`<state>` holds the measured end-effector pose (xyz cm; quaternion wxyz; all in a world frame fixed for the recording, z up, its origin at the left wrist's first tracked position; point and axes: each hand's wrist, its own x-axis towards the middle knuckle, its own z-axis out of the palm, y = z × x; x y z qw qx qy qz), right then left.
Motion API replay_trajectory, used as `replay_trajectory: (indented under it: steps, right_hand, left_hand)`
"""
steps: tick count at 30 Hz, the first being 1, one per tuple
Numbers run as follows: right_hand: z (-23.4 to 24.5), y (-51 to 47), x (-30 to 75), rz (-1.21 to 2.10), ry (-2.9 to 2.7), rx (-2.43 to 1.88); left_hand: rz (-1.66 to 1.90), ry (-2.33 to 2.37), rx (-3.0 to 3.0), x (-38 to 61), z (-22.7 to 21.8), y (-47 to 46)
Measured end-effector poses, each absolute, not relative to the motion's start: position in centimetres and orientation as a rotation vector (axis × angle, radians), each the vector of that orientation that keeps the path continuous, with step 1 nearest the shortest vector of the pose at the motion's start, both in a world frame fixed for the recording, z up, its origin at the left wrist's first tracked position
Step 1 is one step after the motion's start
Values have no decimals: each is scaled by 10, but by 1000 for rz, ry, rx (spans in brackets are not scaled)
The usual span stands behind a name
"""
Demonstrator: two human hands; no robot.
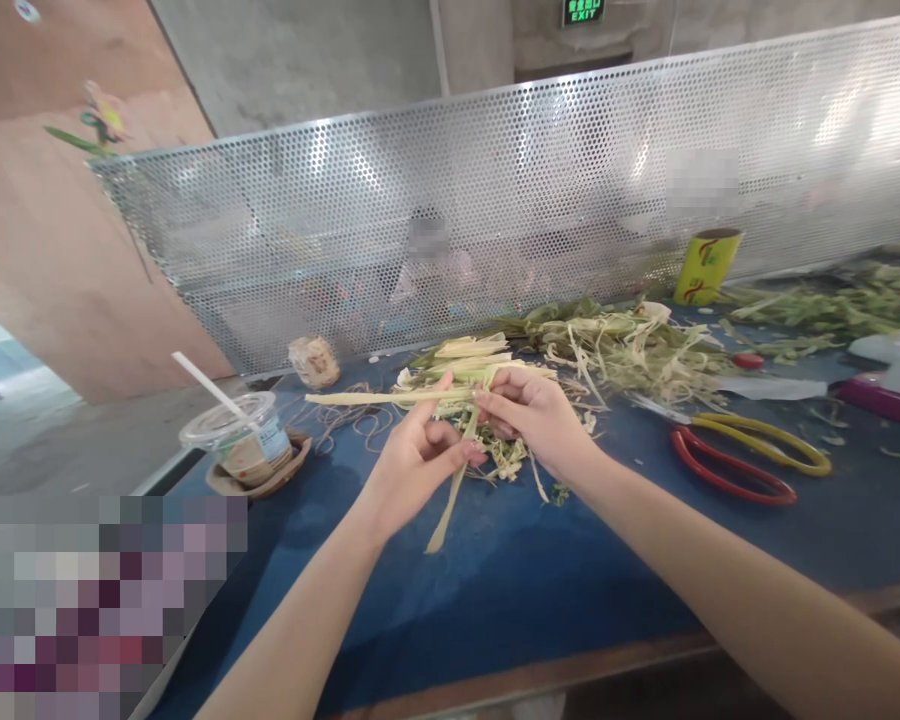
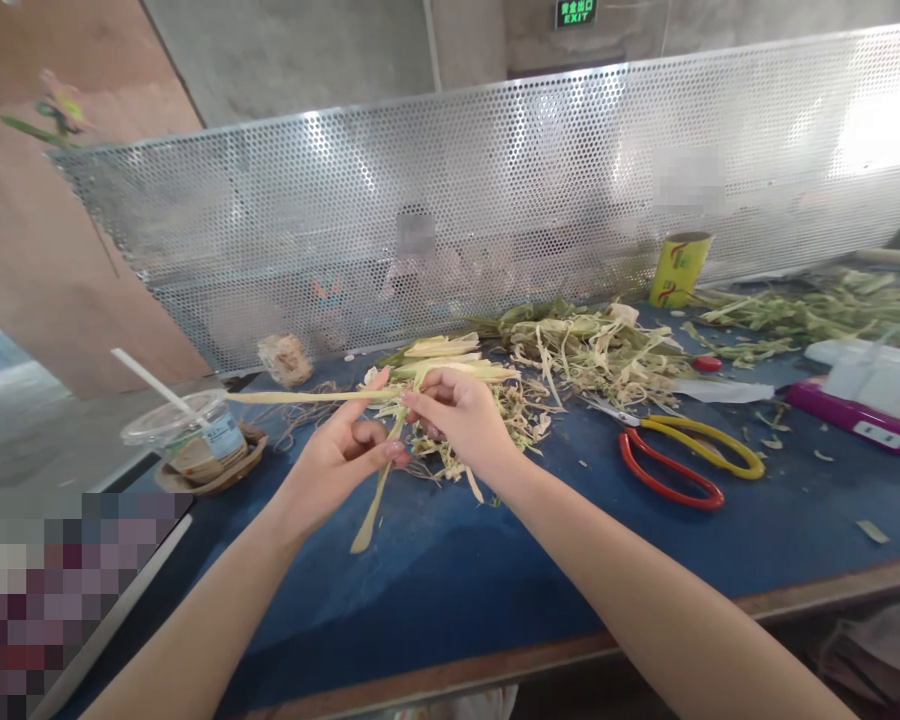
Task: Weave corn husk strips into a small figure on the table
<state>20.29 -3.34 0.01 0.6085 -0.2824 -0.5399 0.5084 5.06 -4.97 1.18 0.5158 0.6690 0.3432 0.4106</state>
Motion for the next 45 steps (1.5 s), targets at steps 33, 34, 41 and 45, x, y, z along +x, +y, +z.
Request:
replay_trajectory:
  steps: [33,34,41,45]
  right_hand:
    - [-1,-35,202,1191,-1308,-715]
    - [-1,-36,202,1196,-1319,-723]
    - [-1,-45,192,1352,-1362,-702]
    - [0,-47,190,1339,-1363,-758]
  left_hand:
    - [1268,847,1536,52,3,-43]
    - [1285,864,1526,51,5,-43]
    - [1393,1095,1767,52,8,-44]
    - [1294,1111,1839,52,9,-45]
